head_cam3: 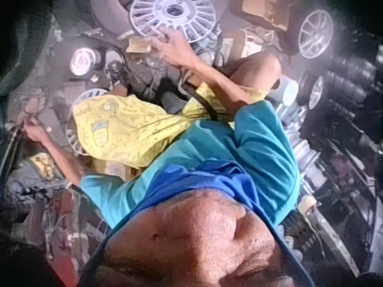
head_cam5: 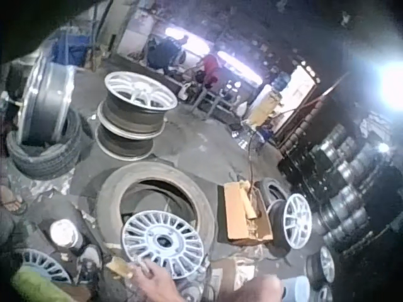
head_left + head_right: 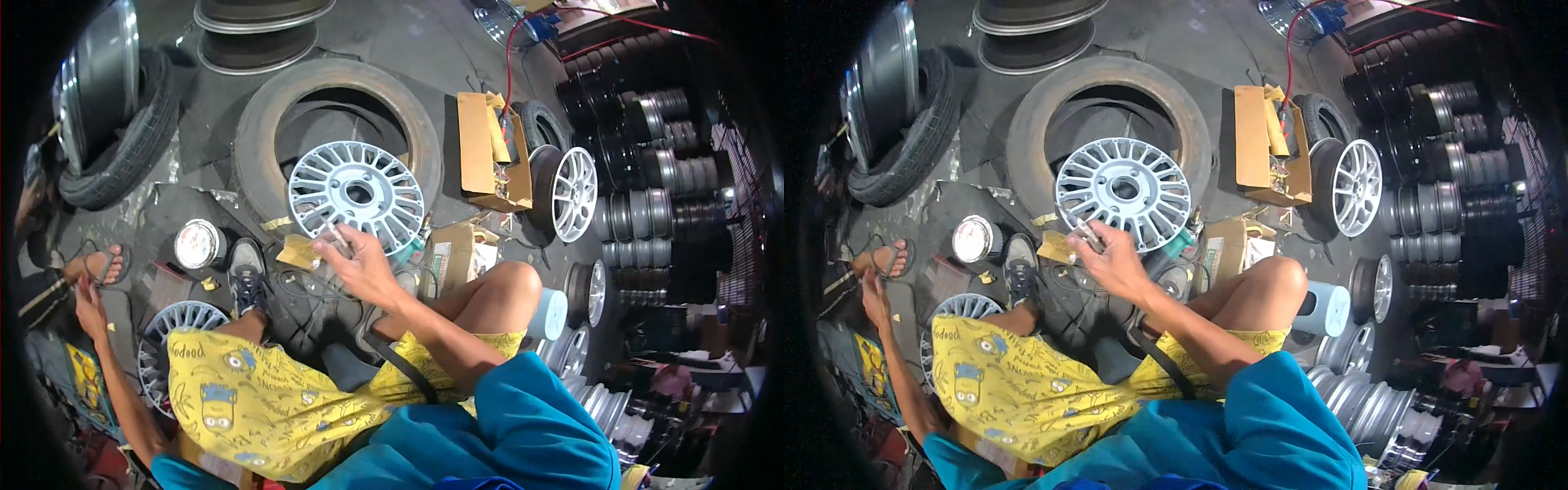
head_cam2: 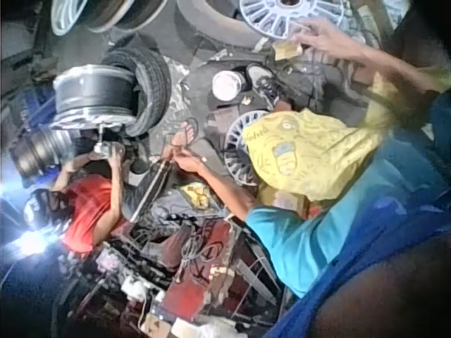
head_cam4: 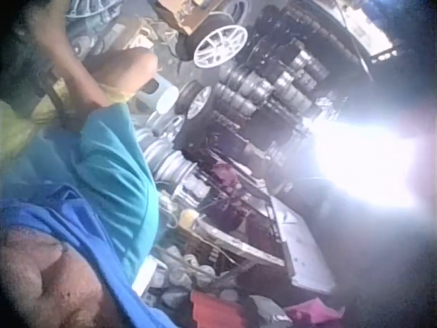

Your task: The person sands the surface and spokes of a silver wheel rim using a piece of sandpaper and a small metal tool while sitting on the floor of a workshop.

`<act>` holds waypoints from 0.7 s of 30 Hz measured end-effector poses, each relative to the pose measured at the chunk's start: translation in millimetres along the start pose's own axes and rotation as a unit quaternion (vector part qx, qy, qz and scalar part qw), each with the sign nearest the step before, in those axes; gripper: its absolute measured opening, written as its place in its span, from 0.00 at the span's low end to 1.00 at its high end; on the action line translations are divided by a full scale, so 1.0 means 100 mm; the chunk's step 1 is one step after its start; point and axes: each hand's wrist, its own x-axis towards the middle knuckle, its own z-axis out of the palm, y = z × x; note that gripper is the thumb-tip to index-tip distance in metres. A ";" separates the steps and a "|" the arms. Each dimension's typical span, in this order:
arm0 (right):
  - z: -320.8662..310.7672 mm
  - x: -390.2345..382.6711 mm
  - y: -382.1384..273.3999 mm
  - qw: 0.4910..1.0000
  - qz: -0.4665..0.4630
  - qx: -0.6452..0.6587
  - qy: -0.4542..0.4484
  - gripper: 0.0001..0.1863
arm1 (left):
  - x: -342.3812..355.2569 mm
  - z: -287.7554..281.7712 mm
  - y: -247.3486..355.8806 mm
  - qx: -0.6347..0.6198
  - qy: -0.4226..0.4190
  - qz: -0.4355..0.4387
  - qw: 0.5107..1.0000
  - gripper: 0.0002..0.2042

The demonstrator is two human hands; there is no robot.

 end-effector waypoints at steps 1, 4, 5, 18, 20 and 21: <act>-0.12 -0.06 -0.09 1.000 0.009 -0.002 0.002 0.10 | 0.12 -0.26 0.54 0.024 -0.020 0.022 0.999 0.24; -0.42 -0.20 -0.29 0.997 -0.071 -0.003 0.034 0.11 | 0.40 -0.97 1.85 -0.248 -0.025 0.102 0.963 0.21; -0.55 -0.24 -0.31 0.998 -0.051 -0.036 0.032 0.10 | 0.32 -1.19 2.46 -0.334 -0.079 0.061 0.937 0.21; -1.88 -0.64 -1.04 0.974 -0.102 -0.201 -0.037 0.12 | -1.21 -2.58 6.31 -0.345 -0.096 0.589 0.725 0.17; -1.92 -0.63 -1.01 0.972 -0.116 -0.199 -0.044 0.12 | -1.29 -2.53 6.38 -0.294 -0.075 0.606 0.735 0.17; -1.92 -0.63 -0.97 0.970 -0.127 -0.201 -0.046 0.12 | -1.33 -2.48 6.37 -0.285 -0.073 0.592 0.750 0.17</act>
